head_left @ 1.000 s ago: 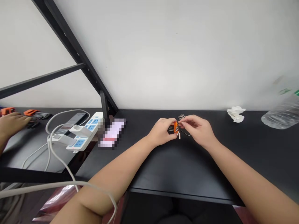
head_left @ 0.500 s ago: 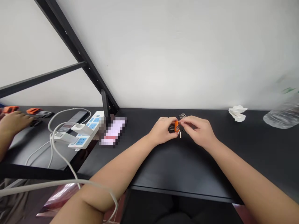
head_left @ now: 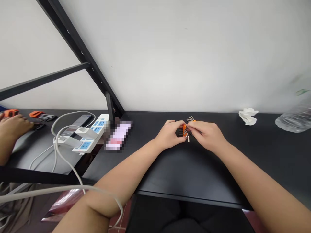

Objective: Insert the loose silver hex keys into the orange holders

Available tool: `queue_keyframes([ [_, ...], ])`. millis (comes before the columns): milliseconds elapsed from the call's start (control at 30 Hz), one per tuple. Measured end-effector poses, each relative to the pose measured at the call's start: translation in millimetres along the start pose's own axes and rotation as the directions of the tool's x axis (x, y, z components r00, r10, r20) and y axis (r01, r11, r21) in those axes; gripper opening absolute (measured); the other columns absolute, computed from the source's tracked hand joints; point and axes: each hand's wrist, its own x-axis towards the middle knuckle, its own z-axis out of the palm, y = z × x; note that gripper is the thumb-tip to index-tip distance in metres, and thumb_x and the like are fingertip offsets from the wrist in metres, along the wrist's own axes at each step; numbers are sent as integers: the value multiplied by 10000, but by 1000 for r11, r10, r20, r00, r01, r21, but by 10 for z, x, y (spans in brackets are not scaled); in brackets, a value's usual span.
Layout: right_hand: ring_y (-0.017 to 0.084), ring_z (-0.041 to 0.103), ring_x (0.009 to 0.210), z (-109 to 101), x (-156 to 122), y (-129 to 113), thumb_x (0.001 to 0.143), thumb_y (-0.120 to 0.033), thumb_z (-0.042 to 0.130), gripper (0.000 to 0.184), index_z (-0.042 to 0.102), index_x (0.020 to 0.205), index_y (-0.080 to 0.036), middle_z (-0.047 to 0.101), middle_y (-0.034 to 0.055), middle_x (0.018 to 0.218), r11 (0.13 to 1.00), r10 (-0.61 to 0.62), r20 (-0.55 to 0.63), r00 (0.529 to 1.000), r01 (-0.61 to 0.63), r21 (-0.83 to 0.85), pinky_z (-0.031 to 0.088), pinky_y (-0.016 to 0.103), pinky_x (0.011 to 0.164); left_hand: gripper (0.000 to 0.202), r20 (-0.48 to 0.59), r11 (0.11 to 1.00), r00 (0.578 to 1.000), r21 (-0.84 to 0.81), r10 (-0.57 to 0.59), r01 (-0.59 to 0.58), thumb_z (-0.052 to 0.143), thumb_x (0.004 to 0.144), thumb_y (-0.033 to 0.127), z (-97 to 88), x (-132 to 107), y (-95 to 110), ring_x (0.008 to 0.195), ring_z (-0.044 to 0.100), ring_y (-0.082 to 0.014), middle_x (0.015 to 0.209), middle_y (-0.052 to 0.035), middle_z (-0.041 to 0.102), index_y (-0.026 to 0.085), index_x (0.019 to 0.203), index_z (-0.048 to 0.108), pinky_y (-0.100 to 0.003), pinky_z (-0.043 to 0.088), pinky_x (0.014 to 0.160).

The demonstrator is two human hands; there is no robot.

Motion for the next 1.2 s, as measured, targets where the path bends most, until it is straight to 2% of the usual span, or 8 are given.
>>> queue_keyframes([
  [133,174,679,824,-5,-9,9,1030,-308,486,258,729,1051,-226,747,48,979,986,-111,-59,992,117,122,510,293,764,426,-32,999,999,-36,-20,19,767,715,197,13,-14,-2,1056,714,-212,1072,17,757,254,1105,608,-416,404,1147],
  [233,188,687,907,44,-5,34,1042,-365,486,289,741,1048,-228,733,59,1027,932,-42,-76,996,66,355,550,332,844,407,-26,999,1000,-34,1,-2,762,732,211,16,-19,0,1033,719,-197,1050,29,754,255,1105,604,-427,370,1174],
  [400,185,690,846,192,55,46,902,-531,694,321,660,969,-219,691,53,965,569,290,80,954,-240,786,606,332,743,468,-61,997,997,55,48,-44,769,762,258,22,-23,-16,1062,711,-195,1140,9,749,254,1195,592,-450,313,1213],
  [467,176,681,823,221,73,35,835,-553,761,393,593,958,-219,677,35,935,434,337,146,930,-291,852,606,316,699,493,-76,995,995,83,60,-54,769,776,282,23,-26,-26,1077,704,-199,1169,-8,746,250,1232,585,-451,318,1210],
  [567,165,674,834,232,72,28,836,-552,761,408,571,953,-210,667,35,967,362,333,205,920,-326,873,604,314,716,488,-83,992,994,110,74,-65,759,792,302,24,-33,-33,1071,699,-200,1165,-14,745,250,1245,585,-451,329,1201],
  [900,133,594,677,293,78,89,881,-561,687,391,533,869,-202,632,-6,782,515,382,238,893,-420,747,499,259,624,441,-55,984,994,153,98,-89,747,790,299,26,-41,13,1017,690,-195,1084,-7,743,252,1201,596,-450,320,1200],
  [1067,161,583,720,106,29,219,943,-447,560,292,624,816,-192,651,37,823,893,395,167,904,-420,163,441,288,671,469,-44,991,997,123,56,-50,738,797,258,-4,-20,-47,1090,675,-218,1141,-14,730,255,1242,592,-446,377,1160],
  [1200,184,606,827,120,-19,283,866,-279,602,105,633,833,-184,659,74,1011,930,344,330,879,-271,-248,409,286,678,475,-76,993,996,111,46,-38,740,797,235,-5,3,-96,1147,655,-239,1184,-39,715,251,1250,597,-435,422,1116],
])
